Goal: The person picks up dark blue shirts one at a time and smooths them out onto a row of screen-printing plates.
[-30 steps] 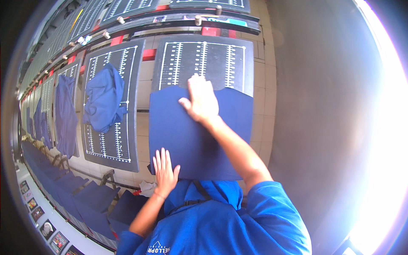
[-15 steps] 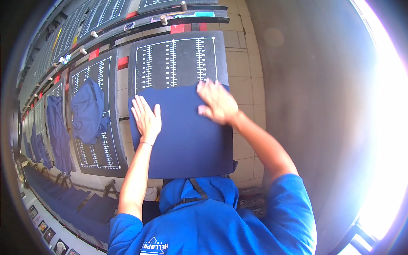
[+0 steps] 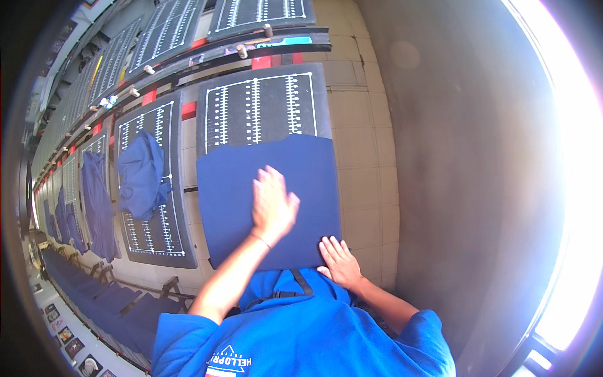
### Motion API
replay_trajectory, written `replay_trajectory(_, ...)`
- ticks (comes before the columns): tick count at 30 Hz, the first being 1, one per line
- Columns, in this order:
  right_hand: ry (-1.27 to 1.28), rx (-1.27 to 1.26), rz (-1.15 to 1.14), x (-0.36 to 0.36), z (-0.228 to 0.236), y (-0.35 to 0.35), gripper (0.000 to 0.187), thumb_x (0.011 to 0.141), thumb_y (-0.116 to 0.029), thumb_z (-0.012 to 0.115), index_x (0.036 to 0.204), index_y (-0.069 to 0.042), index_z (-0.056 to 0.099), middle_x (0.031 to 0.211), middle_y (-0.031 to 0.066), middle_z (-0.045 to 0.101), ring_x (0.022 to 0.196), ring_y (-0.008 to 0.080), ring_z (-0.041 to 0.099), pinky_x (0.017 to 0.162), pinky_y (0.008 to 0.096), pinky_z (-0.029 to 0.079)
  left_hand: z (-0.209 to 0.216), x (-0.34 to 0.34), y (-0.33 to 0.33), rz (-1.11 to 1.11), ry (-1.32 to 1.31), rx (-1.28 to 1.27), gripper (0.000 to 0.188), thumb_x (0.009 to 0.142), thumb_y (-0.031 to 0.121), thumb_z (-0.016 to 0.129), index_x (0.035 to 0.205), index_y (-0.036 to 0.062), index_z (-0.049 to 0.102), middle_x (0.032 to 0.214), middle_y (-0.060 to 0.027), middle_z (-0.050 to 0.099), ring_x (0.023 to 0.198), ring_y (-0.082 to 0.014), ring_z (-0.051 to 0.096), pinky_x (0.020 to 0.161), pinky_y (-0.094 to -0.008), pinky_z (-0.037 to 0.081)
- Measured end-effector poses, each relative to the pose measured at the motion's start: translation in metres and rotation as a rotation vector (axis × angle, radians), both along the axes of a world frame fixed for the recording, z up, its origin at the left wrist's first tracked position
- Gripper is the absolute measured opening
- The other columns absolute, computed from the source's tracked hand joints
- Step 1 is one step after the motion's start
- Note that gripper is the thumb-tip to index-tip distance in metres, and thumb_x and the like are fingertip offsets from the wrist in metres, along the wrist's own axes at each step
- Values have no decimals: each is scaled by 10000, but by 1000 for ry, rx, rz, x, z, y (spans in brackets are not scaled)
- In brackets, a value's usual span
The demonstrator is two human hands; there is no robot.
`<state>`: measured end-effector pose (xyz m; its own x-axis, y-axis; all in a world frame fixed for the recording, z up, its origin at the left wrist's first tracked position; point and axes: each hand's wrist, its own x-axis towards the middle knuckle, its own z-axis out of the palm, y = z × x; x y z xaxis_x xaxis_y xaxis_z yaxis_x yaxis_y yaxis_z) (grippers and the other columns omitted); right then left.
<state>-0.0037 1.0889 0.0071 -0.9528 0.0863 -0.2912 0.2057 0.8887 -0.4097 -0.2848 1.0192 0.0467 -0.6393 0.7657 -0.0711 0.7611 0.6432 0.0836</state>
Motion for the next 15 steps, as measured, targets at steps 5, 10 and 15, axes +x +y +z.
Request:
replay_trajectory(5,30,165,-177,-67,13,5,865,972,-555,511,1505,98,321,1585,296,292,1498,431,249,1219,551,206,-17,42,-100,-165,-336,47,761,955,420,566,1500,-68,359,1571,-238,359,1470,-421,304,1214,-523,219)
replay_trajectory(10,160,220,-224,-175,18,17,893,966,-566,515,1491,128,318,1580,308,289,1503,416,242,1231,502,212,-39,8,-209,361,-140,99,754,968,321,557,1544,-63,260,1618,-271,235,1509,-456,180,1228,-556,162)
replay_trajectory(15,398,76,-222,-297,20,-22,885,893,-449,681,1454,149,346,1503,340,364,1407,463,354,1188,475,283,-40,2,-223,434,-245,252,729,990,291,533,1553,-61,233,1624,-279,214,1484,-447,261,1220,-490,239)
